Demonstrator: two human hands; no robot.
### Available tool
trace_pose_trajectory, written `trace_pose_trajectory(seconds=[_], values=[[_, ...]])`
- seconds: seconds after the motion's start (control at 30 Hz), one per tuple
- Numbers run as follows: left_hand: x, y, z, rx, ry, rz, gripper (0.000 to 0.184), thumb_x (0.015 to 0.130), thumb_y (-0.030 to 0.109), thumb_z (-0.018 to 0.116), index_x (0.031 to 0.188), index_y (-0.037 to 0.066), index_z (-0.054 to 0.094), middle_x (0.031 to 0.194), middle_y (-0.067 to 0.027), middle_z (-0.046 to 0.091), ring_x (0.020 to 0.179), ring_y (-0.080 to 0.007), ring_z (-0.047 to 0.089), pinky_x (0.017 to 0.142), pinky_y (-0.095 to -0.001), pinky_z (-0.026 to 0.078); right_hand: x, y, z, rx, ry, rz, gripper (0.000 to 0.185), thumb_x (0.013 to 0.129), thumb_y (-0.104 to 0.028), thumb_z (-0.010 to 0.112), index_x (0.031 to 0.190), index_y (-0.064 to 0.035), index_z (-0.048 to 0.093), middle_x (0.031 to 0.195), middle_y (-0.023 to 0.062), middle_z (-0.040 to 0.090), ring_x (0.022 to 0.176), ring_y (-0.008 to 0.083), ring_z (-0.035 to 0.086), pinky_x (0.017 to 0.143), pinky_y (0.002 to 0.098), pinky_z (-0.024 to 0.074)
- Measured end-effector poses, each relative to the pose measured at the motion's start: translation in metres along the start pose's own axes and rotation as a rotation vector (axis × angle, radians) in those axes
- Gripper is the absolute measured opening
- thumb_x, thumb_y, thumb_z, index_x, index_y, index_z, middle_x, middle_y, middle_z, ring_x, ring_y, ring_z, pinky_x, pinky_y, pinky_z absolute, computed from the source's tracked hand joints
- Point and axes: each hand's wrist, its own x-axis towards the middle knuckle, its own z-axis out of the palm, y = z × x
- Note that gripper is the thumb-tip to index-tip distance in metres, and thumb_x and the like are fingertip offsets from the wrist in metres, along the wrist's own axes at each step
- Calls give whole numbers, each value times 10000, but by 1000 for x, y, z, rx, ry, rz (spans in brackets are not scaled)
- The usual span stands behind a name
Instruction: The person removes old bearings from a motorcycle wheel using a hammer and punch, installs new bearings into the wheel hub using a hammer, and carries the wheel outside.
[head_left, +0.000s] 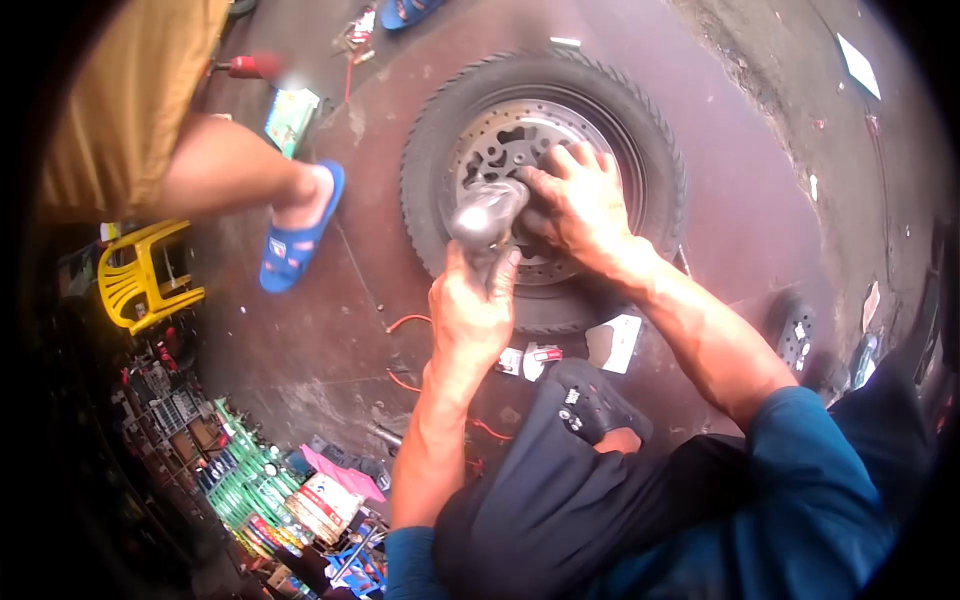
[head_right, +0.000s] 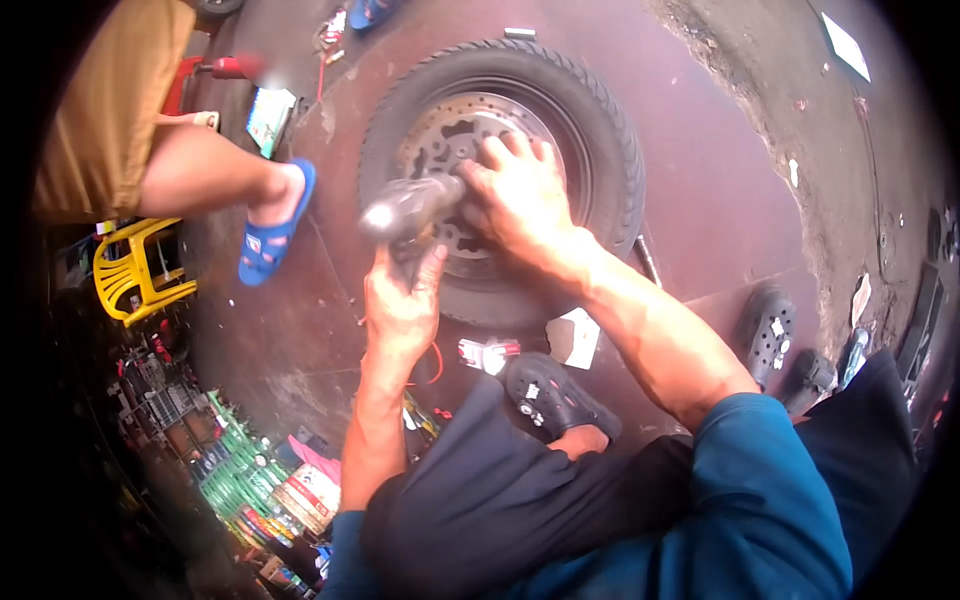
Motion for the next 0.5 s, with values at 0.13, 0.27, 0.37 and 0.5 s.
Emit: trace_pose_trajectory(seconds=[0.13, 0.27, 0.37, 0.5], values=[[3, 18, -20, -114, 81, 177, 342, 932, 143, 680, 1169, -75, 565, 917, -142, 723, 782, -312, 702, 758, -396, 554, 5, -1, -3, -20, 9, -1, 493, 682, -264, 800, 1147, -136, 695, 1048, 82, 573, 1037, 313, 525, 870, 466, 415], [4, 59, -61, -174, 374, 180, 334, 937, 130, 670, 1206, -48, 583, 897, -75, 682, 818, -240, 658, 797, -370, 539, 4, -3, -5, -25, -69, 52, 431, 701, -246, 768, 1107, -125, 689, 1094, 115, 567, 1114, 334, 516, 934, 505, 418], [13, 37, -37, -27, 424, 341, 358, 930, 154, 675, 1214, -43, 583, 885, -122, 679, 847, -300, 664, 804, -397, 535, 3, 2, 1, -13, -40, 47, 418, 706, -263, 765, 1095, -124, 697, 1099, 113, 570, 1103, 333, 517, 921, 508, 423], [16, 26, -16, 76, -101, -148, 426, 904, 229, 705, 1204, -43, 572, 973, -274, 690, 948, -437, 672, 801, -449, 525, 1, 2, -6, -69, -22, 67, 411, 712, -273, 762, 1092, -127, 700, 1104, 111, 573, 1082, 336, 524, 908, 506, 425]])
